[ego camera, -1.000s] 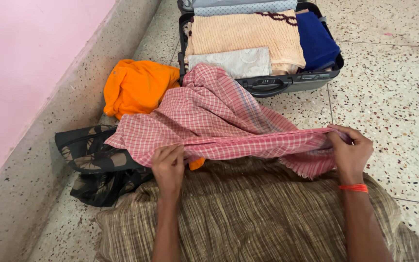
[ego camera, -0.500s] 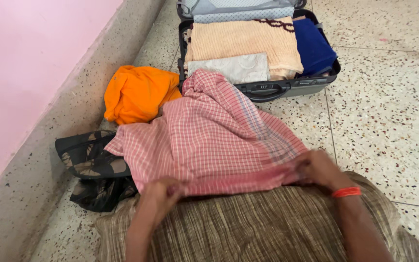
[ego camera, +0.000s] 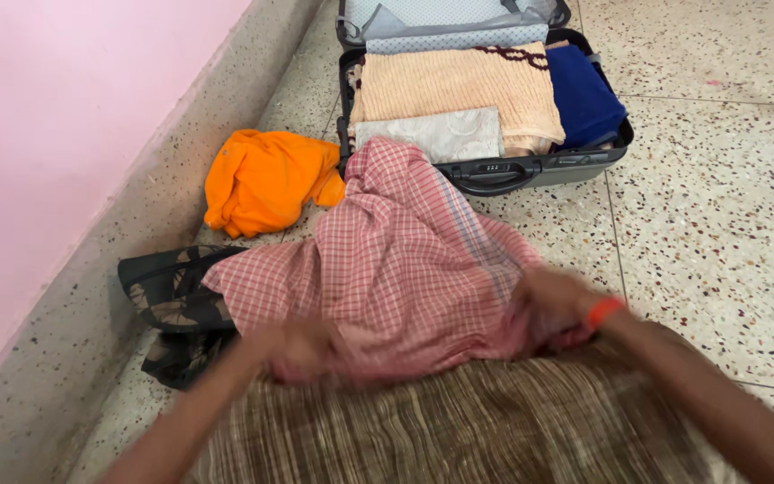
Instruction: The person sits on the floor next to an open suitcase and folds a red and white checkered shirt. They smooth the fabric, fold the sleeves, and fold the shirt in half before placing it on their lap.
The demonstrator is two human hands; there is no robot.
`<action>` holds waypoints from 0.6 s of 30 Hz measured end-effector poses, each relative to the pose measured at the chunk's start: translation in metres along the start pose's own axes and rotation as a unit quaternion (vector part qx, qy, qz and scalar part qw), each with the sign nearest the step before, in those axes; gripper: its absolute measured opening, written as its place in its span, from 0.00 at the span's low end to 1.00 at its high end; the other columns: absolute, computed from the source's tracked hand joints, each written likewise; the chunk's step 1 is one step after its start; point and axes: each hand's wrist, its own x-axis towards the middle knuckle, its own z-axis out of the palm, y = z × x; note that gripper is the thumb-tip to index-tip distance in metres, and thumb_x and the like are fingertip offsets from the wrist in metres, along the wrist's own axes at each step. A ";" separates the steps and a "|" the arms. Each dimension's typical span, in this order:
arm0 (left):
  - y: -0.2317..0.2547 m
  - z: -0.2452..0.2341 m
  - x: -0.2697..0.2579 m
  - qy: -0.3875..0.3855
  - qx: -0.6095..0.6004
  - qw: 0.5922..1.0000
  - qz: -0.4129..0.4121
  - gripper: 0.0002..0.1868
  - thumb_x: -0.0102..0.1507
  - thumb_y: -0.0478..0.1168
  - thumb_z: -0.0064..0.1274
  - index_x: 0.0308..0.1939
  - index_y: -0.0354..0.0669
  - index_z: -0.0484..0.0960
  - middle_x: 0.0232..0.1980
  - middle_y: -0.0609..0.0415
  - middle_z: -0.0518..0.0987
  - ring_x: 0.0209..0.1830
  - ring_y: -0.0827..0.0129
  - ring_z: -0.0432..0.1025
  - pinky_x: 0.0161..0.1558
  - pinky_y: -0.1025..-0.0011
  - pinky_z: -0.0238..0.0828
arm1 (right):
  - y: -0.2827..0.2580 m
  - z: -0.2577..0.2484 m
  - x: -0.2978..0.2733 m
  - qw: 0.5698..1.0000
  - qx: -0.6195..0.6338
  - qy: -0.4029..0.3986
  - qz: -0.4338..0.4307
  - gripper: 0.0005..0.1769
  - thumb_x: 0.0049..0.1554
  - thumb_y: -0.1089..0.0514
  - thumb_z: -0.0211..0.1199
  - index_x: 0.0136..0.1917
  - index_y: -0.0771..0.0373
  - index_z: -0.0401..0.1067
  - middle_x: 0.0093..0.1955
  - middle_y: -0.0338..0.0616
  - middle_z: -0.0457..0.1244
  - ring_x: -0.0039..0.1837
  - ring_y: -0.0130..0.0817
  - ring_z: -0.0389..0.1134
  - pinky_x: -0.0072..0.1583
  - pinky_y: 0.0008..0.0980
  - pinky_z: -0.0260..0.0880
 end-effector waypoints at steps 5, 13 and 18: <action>0.048 -0.144 -0.026 0.728 0.240 0.630 0.128 0.08 0.59 0.32 0.62 0.28 0.33 0.78 0.34 0.39 0.77 0.36 0.48 0.73 0.41 0.53 0.71 | 0.117 -0.164 0.028 0.803 -0.029 0.588 0.091 0.18 0.66 0.51 0.55 0.53 0.69 0.76 0.44 0.58 0.68 0.46 0.47 0.71 0.58 0.43 0.73; 0.109 -0.086 -0.017 0.834 0.235 0.454 0.209 0.03 0.68 0.27 0.65 0.43 0.33 0.85 0.49 0.47 0.80 0.47 0.59 0.77 0.43 0.68 0.77 | 0.083 -0.177 -0.106 0.519 0.070 0.833 -0.179 0.14 0.73 0.71 0.47 0.64 0.74 0.73 0.60 0.51 0.70 0.58 0.37 0.72 0.63 0.34 0.74; 0.056 0.026 0.022 0.713 -0.100 0.682 0.127 0.10 0.61 0.26 0.57 0.45 0.35 0.88 0.42 0.45 0.86 0.37 0.65 0.81 0.39 0.69 0.77 | 0.065 -0.064 -0.092 0.610 0.336 0.714 -0.065 0.17 0.62 0.74 0.48 0.56 0.69 0.77 0.47 0.44 0.67 0.46 0.28 0.66 0.49 0.26 0.69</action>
